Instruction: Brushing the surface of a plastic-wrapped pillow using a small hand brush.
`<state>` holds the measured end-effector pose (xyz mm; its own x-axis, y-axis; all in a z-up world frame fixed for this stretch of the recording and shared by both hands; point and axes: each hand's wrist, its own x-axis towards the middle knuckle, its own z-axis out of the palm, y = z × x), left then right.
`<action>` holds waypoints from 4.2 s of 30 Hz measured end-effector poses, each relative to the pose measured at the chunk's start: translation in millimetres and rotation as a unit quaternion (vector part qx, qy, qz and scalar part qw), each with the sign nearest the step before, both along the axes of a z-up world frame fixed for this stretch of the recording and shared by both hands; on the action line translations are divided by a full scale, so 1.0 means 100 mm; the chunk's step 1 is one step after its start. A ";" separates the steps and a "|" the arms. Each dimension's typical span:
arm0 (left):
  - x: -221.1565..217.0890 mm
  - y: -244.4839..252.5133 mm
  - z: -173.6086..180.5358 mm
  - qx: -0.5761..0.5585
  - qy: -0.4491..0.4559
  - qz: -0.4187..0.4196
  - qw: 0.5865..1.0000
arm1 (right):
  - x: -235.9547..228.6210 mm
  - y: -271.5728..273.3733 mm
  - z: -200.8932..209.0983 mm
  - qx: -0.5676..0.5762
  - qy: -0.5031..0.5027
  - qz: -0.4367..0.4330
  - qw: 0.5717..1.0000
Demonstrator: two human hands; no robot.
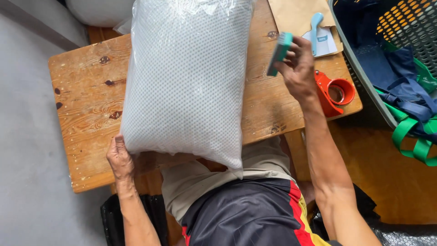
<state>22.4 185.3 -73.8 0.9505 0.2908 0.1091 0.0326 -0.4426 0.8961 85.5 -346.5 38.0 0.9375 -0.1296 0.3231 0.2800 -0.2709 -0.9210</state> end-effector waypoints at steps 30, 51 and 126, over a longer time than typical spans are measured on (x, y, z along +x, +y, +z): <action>-0.83 -1.92 0.68 0.071 -0.171 -0.124 0.975 | -0.76 0.92 -0.26 -0.022 -0.067 -0.151 0.986; 0.24 -1.43 1.36 0.466 -0.157 -0.394 0.777 | -1.55 1.19 -0.42 -0.174 -0.140 0.208 0.952; 1.12 -1.92 1.27 0.343 -0.160 -0.199 0.904 | -1.66 1.05 -0.41 -0.161 -0.163 0.141 0.963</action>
